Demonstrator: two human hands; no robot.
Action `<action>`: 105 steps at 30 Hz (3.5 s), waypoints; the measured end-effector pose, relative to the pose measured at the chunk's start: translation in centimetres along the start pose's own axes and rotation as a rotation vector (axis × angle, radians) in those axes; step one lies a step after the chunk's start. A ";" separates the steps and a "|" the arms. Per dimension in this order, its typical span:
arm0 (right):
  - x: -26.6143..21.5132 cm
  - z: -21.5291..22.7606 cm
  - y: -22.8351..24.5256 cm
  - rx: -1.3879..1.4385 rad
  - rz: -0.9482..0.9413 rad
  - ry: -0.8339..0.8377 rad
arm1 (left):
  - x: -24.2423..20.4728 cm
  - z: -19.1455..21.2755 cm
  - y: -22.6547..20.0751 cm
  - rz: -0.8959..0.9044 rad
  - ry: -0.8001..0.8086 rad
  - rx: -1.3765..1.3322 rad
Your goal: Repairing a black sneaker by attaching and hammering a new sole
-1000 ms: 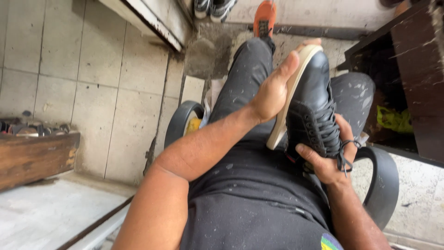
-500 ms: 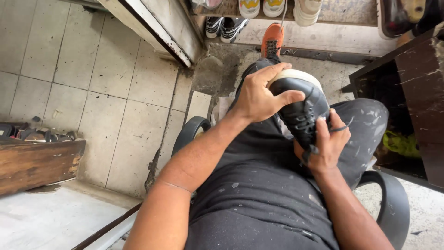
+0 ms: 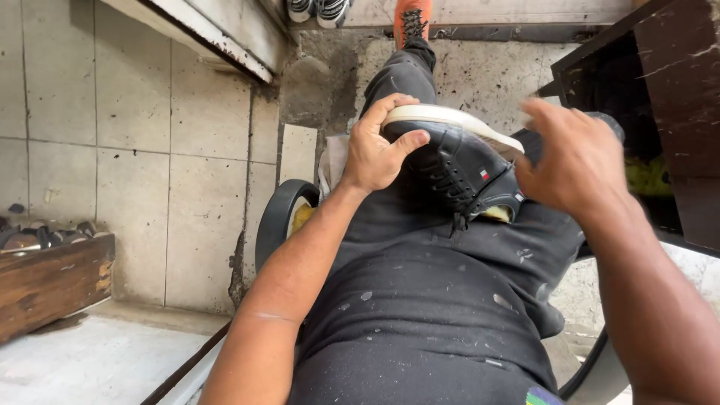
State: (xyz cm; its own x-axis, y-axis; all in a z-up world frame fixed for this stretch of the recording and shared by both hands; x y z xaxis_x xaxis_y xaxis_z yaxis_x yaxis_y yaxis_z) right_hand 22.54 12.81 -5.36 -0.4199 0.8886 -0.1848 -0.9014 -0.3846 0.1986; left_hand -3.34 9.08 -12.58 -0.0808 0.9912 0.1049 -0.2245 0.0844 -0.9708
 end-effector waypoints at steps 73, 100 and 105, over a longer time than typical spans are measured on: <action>2.2 -3.1 3.2 0.026 0.786 -0.543 | 2.2 -0.6 -0.1 -0.330 0.084 -0.052; 4.9 -1.5 3.6 0.295 0.529 0.059 | 2.2 -0.7 -0.1 -0.339 0.096 0.036; 7.3 -3.5 2.5 0.655 -0.130 0.179 | 2.1 -0.4 -0.4 -0.356 0.082 0.031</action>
State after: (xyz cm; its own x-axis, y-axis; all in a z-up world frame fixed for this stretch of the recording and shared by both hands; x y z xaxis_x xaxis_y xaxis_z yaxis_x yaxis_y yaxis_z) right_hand 16.86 17.43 -9.56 -0.3743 0.8407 -0.3914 -0.7201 0.0025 0.6939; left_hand -3.04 11.20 -12.10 0.0851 0.9054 0.4160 -0.2541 0.4234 -0.8696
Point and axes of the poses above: each hand's wrist, its own x-axis towards the middle knuckle, its own z-axis out of the back of the hand, y = z × x, the point moved 4 cm from there along x, towards the middle knuckle, and after that the axes turned 1 degree about y, right-handed, at the moved point
